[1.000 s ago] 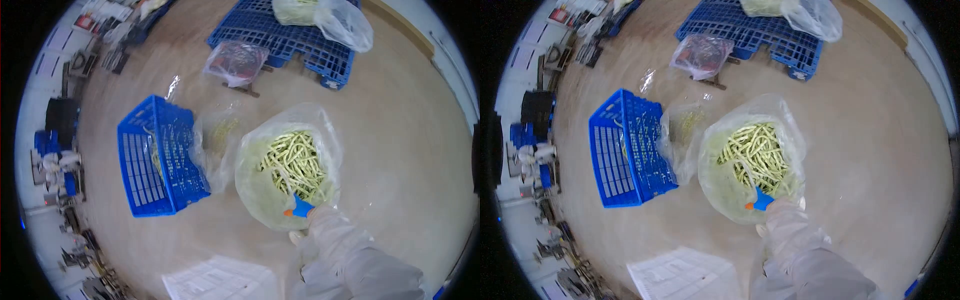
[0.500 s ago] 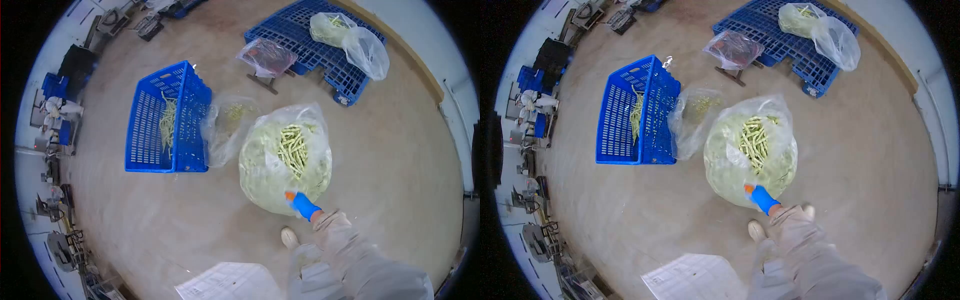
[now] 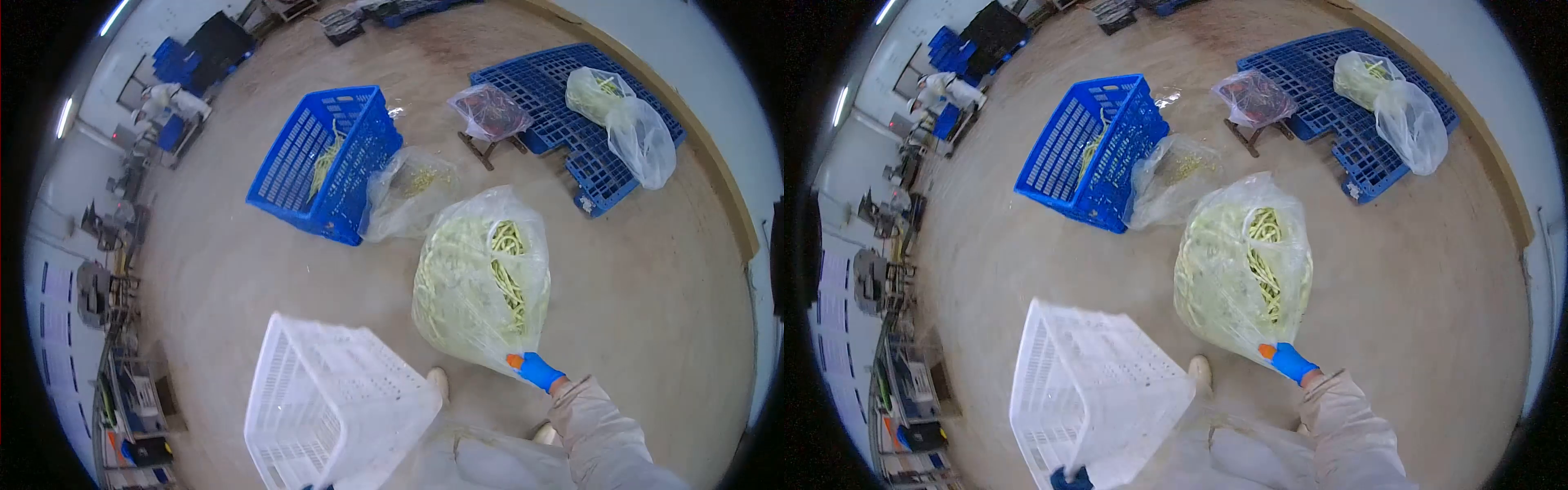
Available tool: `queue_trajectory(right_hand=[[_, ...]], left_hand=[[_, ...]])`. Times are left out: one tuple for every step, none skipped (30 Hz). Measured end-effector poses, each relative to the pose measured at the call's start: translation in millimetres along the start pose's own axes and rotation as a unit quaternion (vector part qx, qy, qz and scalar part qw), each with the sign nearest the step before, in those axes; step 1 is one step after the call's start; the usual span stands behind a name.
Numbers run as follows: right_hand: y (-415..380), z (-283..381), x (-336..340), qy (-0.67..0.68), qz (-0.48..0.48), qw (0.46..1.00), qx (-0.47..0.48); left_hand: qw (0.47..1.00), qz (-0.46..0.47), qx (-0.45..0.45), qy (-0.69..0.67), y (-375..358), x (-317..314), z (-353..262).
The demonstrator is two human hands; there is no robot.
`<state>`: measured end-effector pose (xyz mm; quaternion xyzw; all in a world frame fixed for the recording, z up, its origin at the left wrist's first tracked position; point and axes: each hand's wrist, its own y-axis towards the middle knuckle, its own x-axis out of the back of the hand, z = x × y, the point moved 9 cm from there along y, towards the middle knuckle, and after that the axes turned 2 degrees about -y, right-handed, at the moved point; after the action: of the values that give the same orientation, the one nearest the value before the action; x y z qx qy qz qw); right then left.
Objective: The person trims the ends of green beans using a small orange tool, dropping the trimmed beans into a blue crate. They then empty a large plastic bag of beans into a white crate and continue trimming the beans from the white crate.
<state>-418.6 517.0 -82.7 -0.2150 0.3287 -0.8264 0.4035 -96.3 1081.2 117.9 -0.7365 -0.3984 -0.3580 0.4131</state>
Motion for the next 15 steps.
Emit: queue_trajectory(right_hand=[[-16, -12, 17, -0.035, -0.020, 0.998, 0.041], [-29, -27, 33, -0.042, -0.016, 0.998, 0.047], [-41, -43, 49, -0.103, -0.011, 0.994, 0.046], [-56, -60, 64, -0.159, -0.008, 0.986, 0.041], [-72, -76, 78, -0.224, -0.004, 0.975, 0.011], [-86, -88, 92, -0.288, 0.000, 0.957, -0.017], [-97, -102, 101, -0.329, -0.008, 0.944, -0.011], [-112, -121, 105, -0.369, -0.017, 0.929, -0.007], [-128, -142, 108, -0.371, -0.022, 0.928, -0.025], [-143, -161, 106, -0.373, -0.027, 0.926, -0.043], [-163, -180, 100, -0.355, -0.013, 0.931, -0.086], [-180, -198, 94, -0.337, 0.001, 0.932, -0.130], [-195, -227, 82, -0.332, 0.008, 0.934, -0.132], [-208, -256, 69, -0.325, 0.013, 0.936, -0.134], [-228, -261, 54, -0.276, 0.016, 0.948, -0.155]], left_hand=[[0.980, -0.132, -0.148, 0.025, -5, 19, -71], [0.986, -0.067, -0.112, 0.100, -5, 12, -100], [0.974, -0.115, -0.021, -0.194, 9, -10, -23], [0.995, -0.011, -0.044, 0.093, 5, -13, -98], [0.990, -0.045, -0.095, 0.098, 4, -15, -131], [0.979, -0.108, -0.149, 0.085, 4, -18, -154], [0.965, -0.162, -0.195, 0.071, 4, -20, -175], [0.956, -0.191, -0.217, 0.046, 10, -28, -186], [0.965, -0.155, -0.173, -0.119, 40, -53, -125], [0.967, -0.141, -0.158, -0.141, 74, -80, -87], [0.968, -0.127, -0.143, -0.162, 108, -106, -51], [0.988, -0.069, -0.117, -0.069, 105, -107, -93], [0.994, -0.008, -0.103, 0.028, 97, -104, -146], [0.977, 0.003, -0.072, -0.200, 125, -129, -118], [0.907, 0.000, -0.043, -0.418, 152, -154, -93]])
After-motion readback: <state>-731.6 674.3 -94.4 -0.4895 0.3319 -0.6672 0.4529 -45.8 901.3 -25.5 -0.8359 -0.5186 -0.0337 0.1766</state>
